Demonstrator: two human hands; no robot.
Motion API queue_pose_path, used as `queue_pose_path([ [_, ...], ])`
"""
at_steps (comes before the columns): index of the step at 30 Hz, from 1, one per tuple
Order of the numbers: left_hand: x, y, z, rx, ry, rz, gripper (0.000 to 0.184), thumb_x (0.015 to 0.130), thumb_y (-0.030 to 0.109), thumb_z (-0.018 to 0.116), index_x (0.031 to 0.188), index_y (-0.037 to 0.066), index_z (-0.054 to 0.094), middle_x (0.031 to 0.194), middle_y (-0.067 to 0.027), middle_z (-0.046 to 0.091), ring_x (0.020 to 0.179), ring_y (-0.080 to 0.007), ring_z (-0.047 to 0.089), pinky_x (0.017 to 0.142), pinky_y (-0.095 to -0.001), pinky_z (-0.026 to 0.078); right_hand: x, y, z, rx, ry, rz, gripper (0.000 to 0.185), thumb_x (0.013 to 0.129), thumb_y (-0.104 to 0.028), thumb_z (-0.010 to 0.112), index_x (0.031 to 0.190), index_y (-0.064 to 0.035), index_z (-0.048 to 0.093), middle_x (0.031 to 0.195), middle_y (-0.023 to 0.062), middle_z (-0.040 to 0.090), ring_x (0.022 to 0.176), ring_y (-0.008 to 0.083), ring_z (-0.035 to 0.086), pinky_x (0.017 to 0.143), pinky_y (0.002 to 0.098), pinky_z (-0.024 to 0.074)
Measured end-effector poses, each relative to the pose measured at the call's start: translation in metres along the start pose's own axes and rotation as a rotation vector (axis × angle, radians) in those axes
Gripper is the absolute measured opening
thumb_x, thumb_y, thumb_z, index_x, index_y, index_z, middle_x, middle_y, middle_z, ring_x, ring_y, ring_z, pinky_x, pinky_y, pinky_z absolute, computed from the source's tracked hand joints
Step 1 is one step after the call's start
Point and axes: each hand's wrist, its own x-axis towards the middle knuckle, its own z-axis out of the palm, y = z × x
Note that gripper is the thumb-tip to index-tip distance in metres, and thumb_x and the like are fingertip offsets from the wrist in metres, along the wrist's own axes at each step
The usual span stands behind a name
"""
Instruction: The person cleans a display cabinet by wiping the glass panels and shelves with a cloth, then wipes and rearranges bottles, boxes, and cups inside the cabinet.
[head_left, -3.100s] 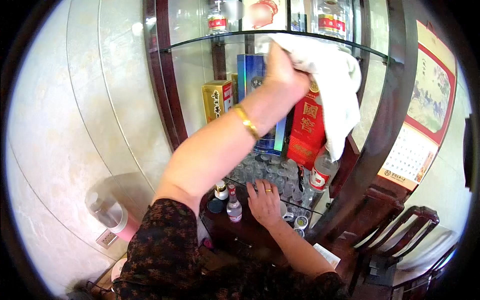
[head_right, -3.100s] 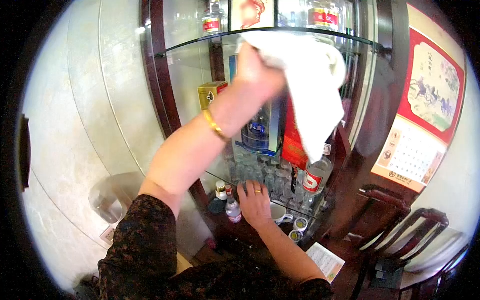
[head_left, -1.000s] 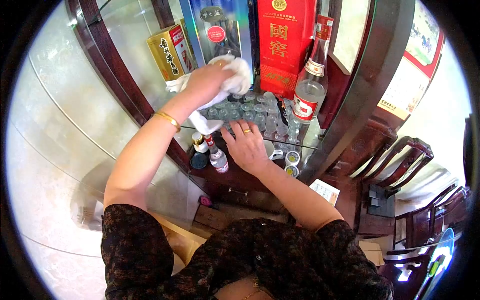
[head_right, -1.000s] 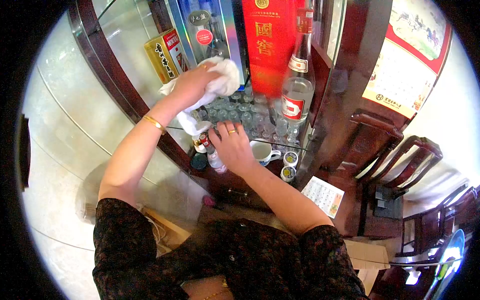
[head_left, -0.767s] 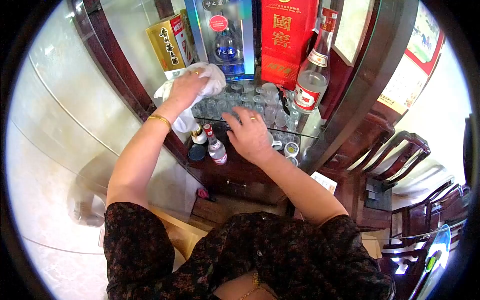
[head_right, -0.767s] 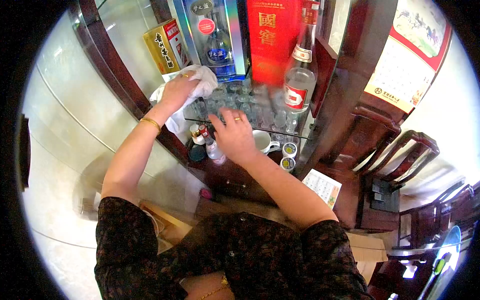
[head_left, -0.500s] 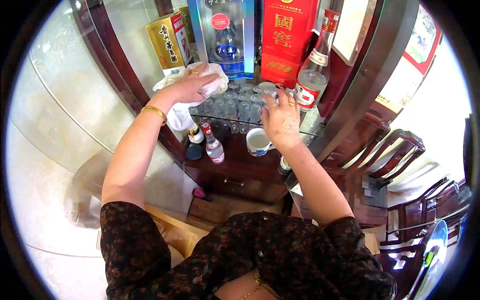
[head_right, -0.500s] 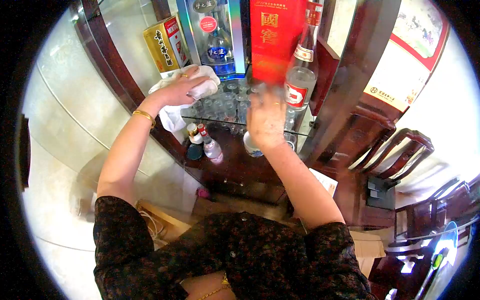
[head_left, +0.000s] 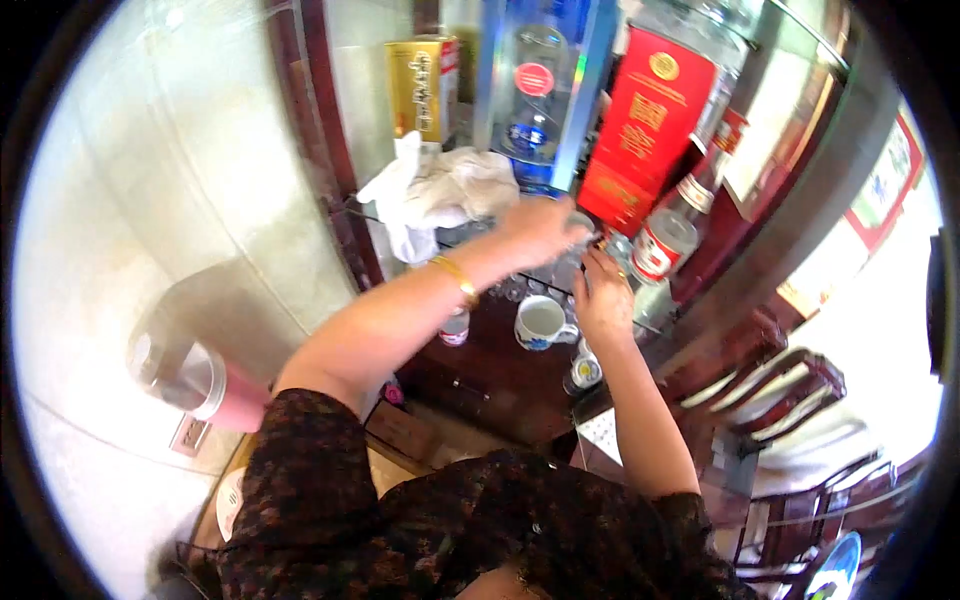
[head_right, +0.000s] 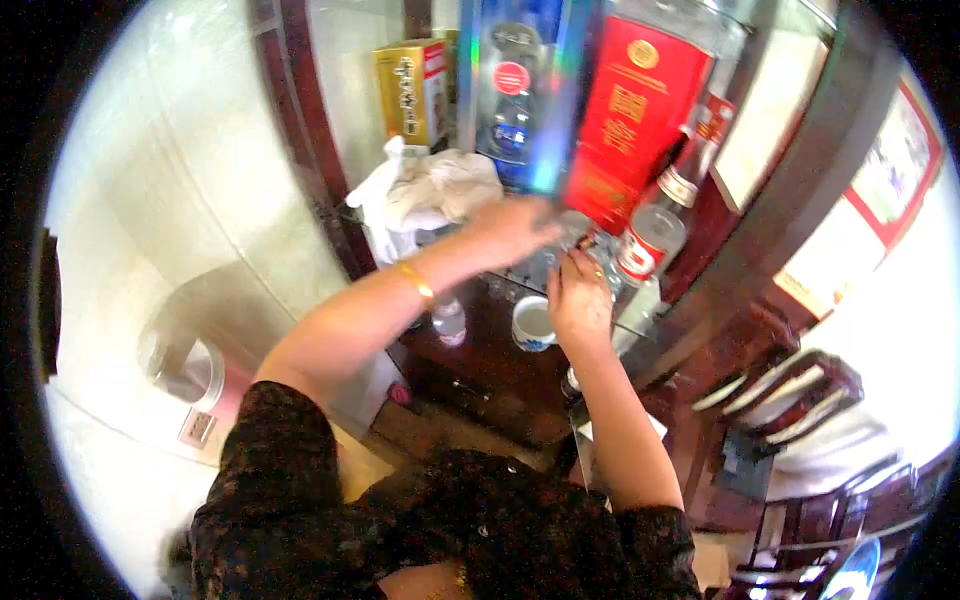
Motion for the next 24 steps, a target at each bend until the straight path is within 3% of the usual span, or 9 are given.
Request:
queue_pose_path([
  [1, 0.002, 0.002, 0.014, -0.101, -0.049, -0.045, 0.047, 0.082, 0.044, 0.054, 0.11, 0.007, 0.056, 0.101, -0.0198, 0.061, 0.095, -0.0365, 0.058, 0.081, -0.0442, 0.046, 0.001, -0.004, -0.002, 0.061, -0.025, -0.002, 0.028, 0.079, -0.012, 0.059, 0.103, 0.0029, 0.058, 0.105, 0.0187, 0.058, 0.101, 0.0344, 0.053, 0.088, 0.0422, 0.0428],
  [5, 0.011, 0.013, 0.043, -0.079, 0.042, -0.085, 0.048, 0.079, 0.046, 0.059, 0.1, 0.003, 0.051, 0.092, -0.0189, 0.061, 0.086, -0.0354, 0.06, 0.073, -0.0448, 0.048, 0.003, -0.014, -0.007, 0.112, -0.078, -0.05, 0.018, 0.079, -0.008, 0.057, 0.093, 0.0033, 0.058, 0.099, 0.0213, 0.059, 0.096, 0.0388, 0.054, 0.083, 0.0452, 0.0435],
  [6, 0.013, 0.019, 0.04, -0.079, 0.006, -0.137, 0.048, 0.077, 0.043, 0.062, 0.099, 0.002, 0.051, 0.092, -0.0187, 0.062, 0.086, -0.0358, 0.06, 0.071, -0.0441, 0.048, 0.001, -0.01, -0.004, 0.135, -0.07, -0.049, 0.016, 0.079, -0.007, 0.057, 0.092, 0.0032, 0.057, 0.097, 0.0218, 0.059, 0.095, 0.0393, 0.054, 0.082, 0.0455, 0.0434],
  [8, 0.02, 0.016, 0.049, -0.049, 0.026, -0.041, 0.044, 0.074, 0.032, 0.067, 0.101, 0.0, 0.053, 0.085, -0.0172, 0.063, 0.082, -0.0339, 0.063, 0.067, -0.0441, 0.051, 0.0, -0.014, -0.009, 0.182, -0.055, -0.039, 0.013, 0.08, -0.006, 0.055, 0.089, 0.0039, 0.058, 0.095, 0.0218, 0.059, 0.087, 0.0396, 0.057, 0.077, 0.0445, 0.0452],
  [17, 0.028, 0.033, 0.039, -0.062, -0.129, -0.139, 0.03, 0.073, 0.011, 0.061, 0.1, -0.001, 0.058, 0.097, -0.0193, 0.064, 0.094, -0.0332, 0.062, 0.075, -0.0406, 0.051, -0.001, -0.014, -0.018, 0.197, -0.031, -0.012, 0.012, 0.081, -0.005, 0.054, 0.087, 0.0035, 0.06, 0.086, 0.021, 0.06, 0.082, 0.0371, 0.058, 0.074, 0.042, 0.0459],
  [19, 0.027, 0.029, 0.039, -0.088, -0.137, -0.153, 0.029, 0.073, 0.01, 0.06, 0.099, -0.002, 0.059, 0.097, -0.0192, 0.064, 0.095, -0.033, 0.061, 0.075, -0.0406, 0.051, -0.002, -0.013, -0.026, 0.173, -0.061, 0.023, 0.011, 0.082, -0.006, 0.055, 0.087, 0.0018, 0.062, 0.088, 0.019, 0.061, 0.087, 0.0349, 0.057, 0.079, 0.0397, 0.0456],
  [20, 0.028, 0.023, 0.038, 0.017, -0.163, -0.06, 0.029, 0.073, 0.009, 0.059, 0.099, -0.003, 0.06, 0.096, -0.02, 0.064, 0.097, -0.0326, 0.06, 0.076, -0.0409, 0.05, 0.0, -0.011, -0.031, 0.168, -0.065, 0.026, 0.011, 0.082, -0.006, 0.055, 0.087, 0.0018, 0.062, 0.088, 0.019, 0.061, 0.087, 0.0349, 0.057, 0.079, 0.0397, 0.0456],
  [22, 0.022, 0.012, 0.042, 0.073, -0.089, 0.037, 0.03, 0.073, 0.007, 0.059, 0.099, -0.006, 0.061, 0.095, -0.0228, 0.062, 0.099, -0.035, 0.058, 0.078, -0.0413, 0.049, 0.012, -0.01, -0.048, 0.082, 0.281, -0.133, 0.012, 0.083, -0.007, 0.056, 0.089, 0.0012, 0.062, 0.103, 0.017, 0.058, 0.099, 0.0328, 0.053, 0.086, 0.0395, 0.0426],
  [24, 0.018, -0.006, 0.045, -0.067, 0.028, 0.011, 0.024, 0.077, 0.006, 0.055, 0.096, -0.007, 0.058, 0.114, -0.0279, 0.049, 0.086, -0.0401, 0.059, 0.076, -0.0416, 0.05, 0.03, -0.021, -0.074, 0.041, 0.42, -0.108, 0.019, 0.083, -0.007, 0.057, 0.101, 0.0006, 0.059, 0.121, 0.0174, 0.048, 0.112, 0.0328, 0.045, 0.092, 0.0411, 0.0382],
])
